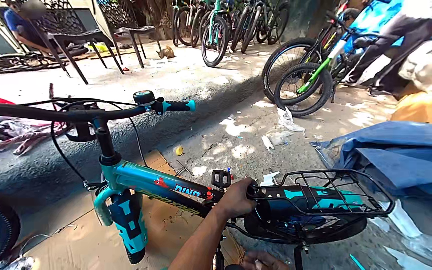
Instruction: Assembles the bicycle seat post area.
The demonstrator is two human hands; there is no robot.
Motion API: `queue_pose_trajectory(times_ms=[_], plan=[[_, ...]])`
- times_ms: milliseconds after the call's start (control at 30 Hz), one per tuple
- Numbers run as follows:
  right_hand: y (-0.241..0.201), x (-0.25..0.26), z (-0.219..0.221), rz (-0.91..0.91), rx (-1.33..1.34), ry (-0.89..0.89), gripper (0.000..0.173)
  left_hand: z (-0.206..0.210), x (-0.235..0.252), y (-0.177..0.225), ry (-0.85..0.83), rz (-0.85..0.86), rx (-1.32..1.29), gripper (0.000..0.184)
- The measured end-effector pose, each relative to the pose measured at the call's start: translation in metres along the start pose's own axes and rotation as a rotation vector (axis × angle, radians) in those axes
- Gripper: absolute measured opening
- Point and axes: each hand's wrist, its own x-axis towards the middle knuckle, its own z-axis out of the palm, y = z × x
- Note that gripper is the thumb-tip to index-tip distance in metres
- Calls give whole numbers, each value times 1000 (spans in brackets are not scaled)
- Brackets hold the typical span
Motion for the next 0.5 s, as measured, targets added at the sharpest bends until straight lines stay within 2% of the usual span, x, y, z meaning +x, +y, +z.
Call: queue_pose_trajectory(times_ms=[100, 167, 300, 500], plan=[[-24, 10, 6, -171, -148, 146, 24, 13, -7, -2, 138, 36, -4, 47], [-43, 21, 8, -244, -157, 230, 22, 19, -12, 1, 187, 34, -42, 50], [-67, 45, 15, -394, -195, 364, 23, 15, -21, 7, 162, -23, -148, 56], [-69, 79, 33, -617, -682, 632, 23, 10, -20, 0, 163, -11, -336, 43]])
